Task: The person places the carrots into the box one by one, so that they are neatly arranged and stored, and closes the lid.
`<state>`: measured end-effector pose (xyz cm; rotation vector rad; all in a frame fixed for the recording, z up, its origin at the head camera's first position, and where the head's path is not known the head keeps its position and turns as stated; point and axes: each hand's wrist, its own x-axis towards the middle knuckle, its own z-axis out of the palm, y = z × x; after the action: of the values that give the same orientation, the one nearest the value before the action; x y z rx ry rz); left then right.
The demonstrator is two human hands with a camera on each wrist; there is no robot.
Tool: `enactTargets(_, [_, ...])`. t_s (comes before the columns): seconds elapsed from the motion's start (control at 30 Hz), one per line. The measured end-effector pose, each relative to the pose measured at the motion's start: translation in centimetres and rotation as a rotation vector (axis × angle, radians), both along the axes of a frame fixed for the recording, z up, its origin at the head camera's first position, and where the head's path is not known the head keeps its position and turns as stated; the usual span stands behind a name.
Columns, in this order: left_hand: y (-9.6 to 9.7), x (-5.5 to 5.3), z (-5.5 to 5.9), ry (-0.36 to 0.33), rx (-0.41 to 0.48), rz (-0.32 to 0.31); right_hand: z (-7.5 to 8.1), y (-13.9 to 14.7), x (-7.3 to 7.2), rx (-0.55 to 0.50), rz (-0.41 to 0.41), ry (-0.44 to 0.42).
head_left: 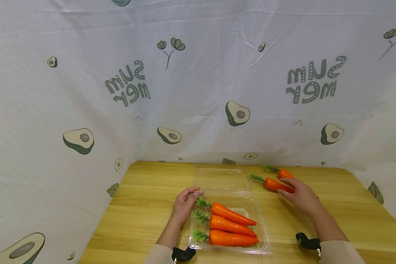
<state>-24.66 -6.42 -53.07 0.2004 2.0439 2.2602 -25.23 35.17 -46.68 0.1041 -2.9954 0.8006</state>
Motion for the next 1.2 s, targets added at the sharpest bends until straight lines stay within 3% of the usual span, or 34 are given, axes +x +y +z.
enactTargets(0.53, [0.0, 0.1, 0.1, 0.009, 0.011, -0.012, -1.4, 1.5, -1.0, 0.126, 0.049, 0.019])
enactTargets(1.2, [0.0, 0.0, -0.1, 0.028, 0.008, -0.008, -1.0, 0.4, 0.1, 0.129, 0.045, 0.067])
